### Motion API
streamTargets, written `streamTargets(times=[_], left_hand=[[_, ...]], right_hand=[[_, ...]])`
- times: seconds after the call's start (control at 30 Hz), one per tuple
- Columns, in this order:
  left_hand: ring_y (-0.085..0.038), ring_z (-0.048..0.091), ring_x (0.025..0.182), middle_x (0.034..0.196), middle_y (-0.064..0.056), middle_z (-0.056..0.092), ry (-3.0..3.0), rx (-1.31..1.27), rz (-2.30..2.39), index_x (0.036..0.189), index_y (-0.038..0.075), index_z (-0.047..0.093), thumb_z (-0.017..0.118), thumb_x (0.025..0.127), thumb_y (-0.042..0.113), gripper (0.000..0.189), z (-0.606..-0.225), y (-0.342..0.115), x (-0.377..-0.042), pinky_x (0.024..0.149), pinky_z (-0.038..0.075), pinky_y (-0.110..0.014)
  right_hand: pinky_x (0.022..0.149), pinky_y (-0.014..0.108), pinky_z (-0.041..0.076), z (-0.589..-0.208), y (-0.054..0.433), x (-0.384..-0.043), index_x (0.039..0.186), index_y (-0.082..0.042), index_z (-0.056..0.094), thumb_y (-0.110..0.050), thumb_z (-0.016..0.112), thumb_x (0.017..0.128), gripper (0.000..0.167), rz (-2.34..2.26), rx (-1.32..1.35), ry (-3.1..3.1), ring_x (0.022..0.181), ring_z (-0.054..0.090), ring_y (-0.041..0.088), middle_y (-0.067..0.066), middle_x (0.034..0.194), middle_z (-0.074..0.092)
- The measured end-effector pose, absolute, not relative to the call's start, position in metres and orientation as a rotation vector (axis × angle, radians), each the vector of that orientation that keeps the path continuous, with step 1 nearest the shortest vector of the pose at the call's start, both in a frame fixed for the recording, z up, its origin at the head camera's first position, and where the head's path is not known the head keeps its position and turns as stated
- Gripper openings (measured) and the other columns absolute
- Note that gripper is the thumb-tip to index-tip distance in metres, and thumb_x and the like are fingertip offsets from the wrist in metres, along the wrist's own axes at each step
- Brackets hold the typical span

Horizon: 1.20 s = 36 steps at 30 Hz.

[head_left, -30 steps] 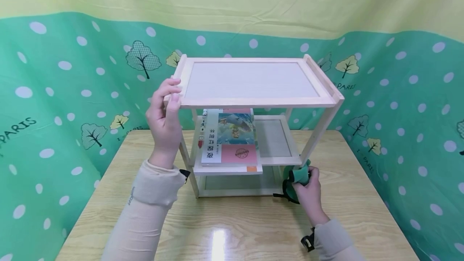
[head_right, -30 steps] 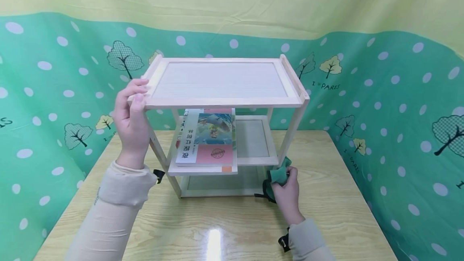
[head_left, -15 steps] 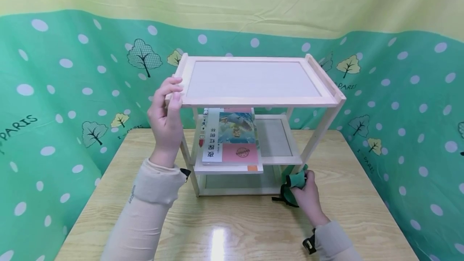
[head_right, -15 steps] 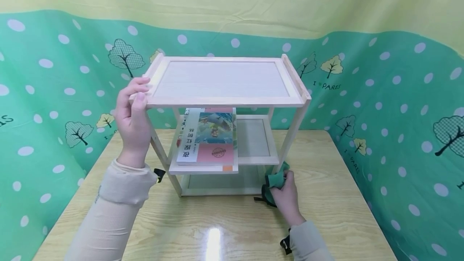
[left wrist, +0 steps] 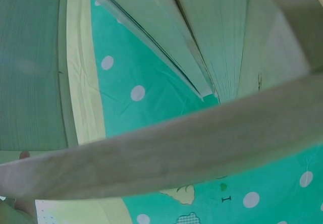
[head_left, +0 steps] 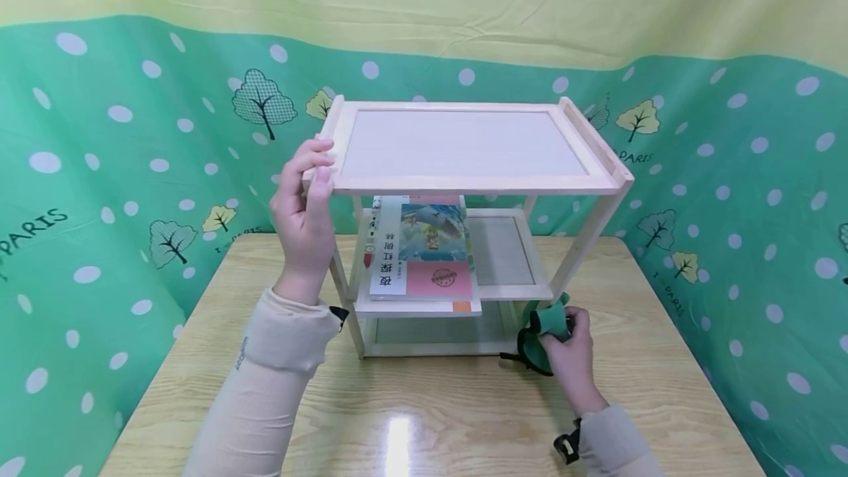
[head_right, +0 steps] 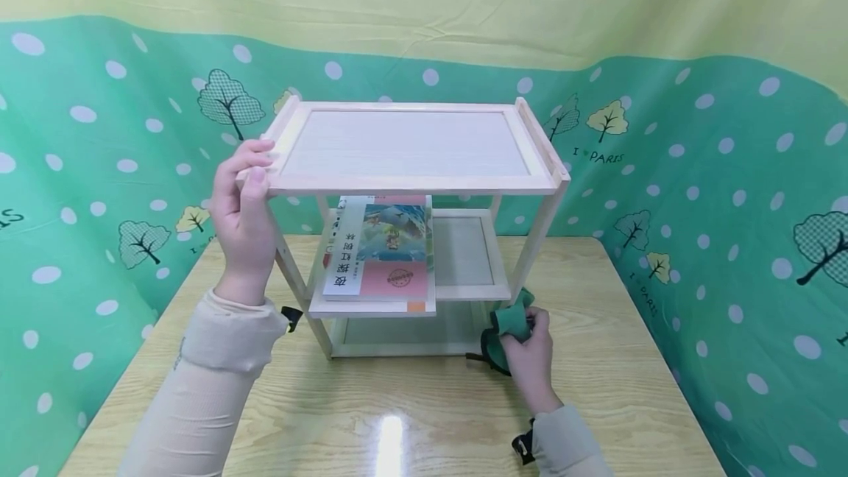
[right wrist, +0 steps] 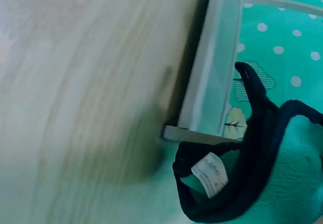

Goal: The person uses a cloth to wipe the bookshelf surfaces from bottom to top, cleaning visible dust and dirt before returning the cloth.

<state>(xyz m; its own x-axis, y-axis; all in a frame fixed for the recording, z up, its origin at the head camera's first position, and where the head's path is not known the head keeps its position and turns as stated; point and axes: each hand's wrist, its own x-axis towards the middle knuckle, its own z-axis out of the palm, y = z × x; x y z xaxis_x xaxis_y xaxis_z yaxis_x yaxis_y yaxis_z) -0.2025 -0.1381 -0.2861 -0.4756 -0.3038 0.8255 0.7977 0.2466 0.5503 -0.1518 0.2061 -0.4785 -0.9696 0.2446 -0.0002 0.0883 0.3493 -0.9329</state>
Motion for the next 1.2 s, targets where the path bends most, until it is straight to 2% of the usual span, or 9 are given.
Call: streamTargets(times=[0.1, 0.27, 0.43, 0.5, 0.57, 0.67, 0.8, 0.9, 1.2], left_hand=[[-0.023, 0.056, 0.126, 0.123, -0.015, 0.066, -1.548, -0.48, -1.422, 0.101, -0.011, 0.058, 0.049, 0.091, 0.016, 0.03, -0.286, -0.138, -0.203, 0.106, 0.051, -0.037], [-0.023, 0.056, 0.127, 0.123, -0.013, 0.066, -1.556, -0.487, -1.425, 0.101, -0.01, 0.058, 0.049, 0.092, 0.017, 0.03, -0.286, -0.139, -0.202, 0.106, 0.051, -0.036], [-0.023, 0.054, 0.128, 0.123, -0.011, 0.066, -1.563, -0.493, -1.427, 0.101, -0.009, 0.058, 0.049, 0.092, 0.017, 0.03, -0.286, -0.14, -0.202, 0.106, 0.05, -0.036], [-0.023, 0.054, 0.129, 0.123, -0.01, 0.066, -1.563, -0.494, -1.426, 0.101, -0.009, 0.058, 0.049, 0.091, 0.017, 0.03, -0.286, -0.14, -0.202, 0.107, 0.049, -0.036], [-0.023, 0.054, 0.129, 0.123, -0.009, 0.066, -1.561, -0.497, -1.429, 0.101, -0.01, 0.058, 0.048, 0.091, 0.017, 0.03, -0.286, -0.14, -0.202, 0.108, 0.049, -0.037], [-0.023, 0.054, 0.129, 0.123, -0.007, 0.065, -1.558, -0.504, -1.436, 0.102, -0.01, 0.057, 0.048, 0.091, 0.016, 0.029, -0.286, -0.14, -0.202, 0.108, 0.049, -0.037], [-0.023, 0.054, 0.128, 0.124, -0.008, 0.065, -1.557, -0.506, -1.438, 0.102, -0.01, 0.057, 0.048, 0.091, 0.016, 0.029, -0.286, -0.14, -0.202, 0.108, 0.049, -0.037], [-0.023, 0.054, 0.128, 0.123, -0.007, 0.066, -1.557, -0.506, -1.438, 0.102, -0.01, 0.057, 0.048, 0.091, 0.016, 0.03, -0.286, -0.14, -0.202, 0.107, 0.049, -0.037], [-0.024, 0.054, 0.127, 0.125, -0.004, 0.065, -1.563, -0.53, -1.442, 0.103, -0.01, 0.057, 0.049, 0.092, 0.018, 0.032, -0.287, -0.141, -0.202, 0.105, 0.051, -0.035]], right_hand=[[0.101, 0.042, 0.038, -0.472, 0.204, -0.151, 0.13, 0.005, 0.031, 0.005, 0.053, 0.088, 0.048, 1.695, -0.294, -2.383, 0.118, 0.042, 0.026, 0.02, 0.132, 0.043], [0.09, 0.026, 0.036, -0.462, 0.201, -0.148, 0.123, -0.002, 0.038, 0.005, 0.056, 0.086, 0.042, 1.703, -0.272, -2.207, 0.106, 0.042, 0.011, 0.002, 0.121, 0.045], [0.08, 0.022, 0.038, -0.449, 0.196, -0.141, 0.113, -0.014, 0.046, 0.009, 0.056, 0.081, 0.041, 1.694, -0.215, -1.997, 0.097, 0.045, 0.011, -0.006, 0.11, 0.048], [0.078, 0.022, 0.039, -0.443, 0.194, -0.139, 0.112, -0.014, 0.048, 0.011, 0.056, 0.079, 0.042, 1.667, -0.169, -1.941, 0.095, 0.046, 0.013, -0.006, 0.108, 0.049], [0.078, 0.022, 0.039, -0.437, 0.192, -0.136, 0.113, -0.009, 0.049, 0.013, 0.055, 0.078, 0.041, 1.641, -0.11, -1.892, 0.094, 0.047, 0.014, -0.005, 0.108, 0.05], [0.079, 0.022, 0.04, -0.428, 0.189, -0.133, 0.113, 0.007, 0.048, 0.016, 0.055, 0.077, 0.038, 1.582, 0.013, -1.821, 0.094, 0.049, 0.013, -0.007, 0.109, 0.052], [0.081, 0.022, 0.043, -0.418, 0.186, -0.132, 0.107, 0.022, 0.045, 0.019, 0.055, 0.072, 0.037, 1.467, 0.226, -1.693, 0.095, 0.053, 0.01, -0.008, 0.11, 0.058], [0.084, 0.022, 0.044, -0.409, 0.183, -0.133, 0.1, 0.024, 0.046, 0.018, 0.056, 0.068, 0.033, 1.383, 0.359, -1.612, 0.096, 0.056, 0.008, -0.008, 0.108, 0.062], [0.086, 0.019, 0.048, -0.379, 0.162, -0.13, 0.087, 0.018, 0.051, 0.006, 0.06, 0.067, 0.025, 1.252, 0.611, -1.501, 0.097, 0.061, 0.008, 0.01, 0.097, 0.067]])
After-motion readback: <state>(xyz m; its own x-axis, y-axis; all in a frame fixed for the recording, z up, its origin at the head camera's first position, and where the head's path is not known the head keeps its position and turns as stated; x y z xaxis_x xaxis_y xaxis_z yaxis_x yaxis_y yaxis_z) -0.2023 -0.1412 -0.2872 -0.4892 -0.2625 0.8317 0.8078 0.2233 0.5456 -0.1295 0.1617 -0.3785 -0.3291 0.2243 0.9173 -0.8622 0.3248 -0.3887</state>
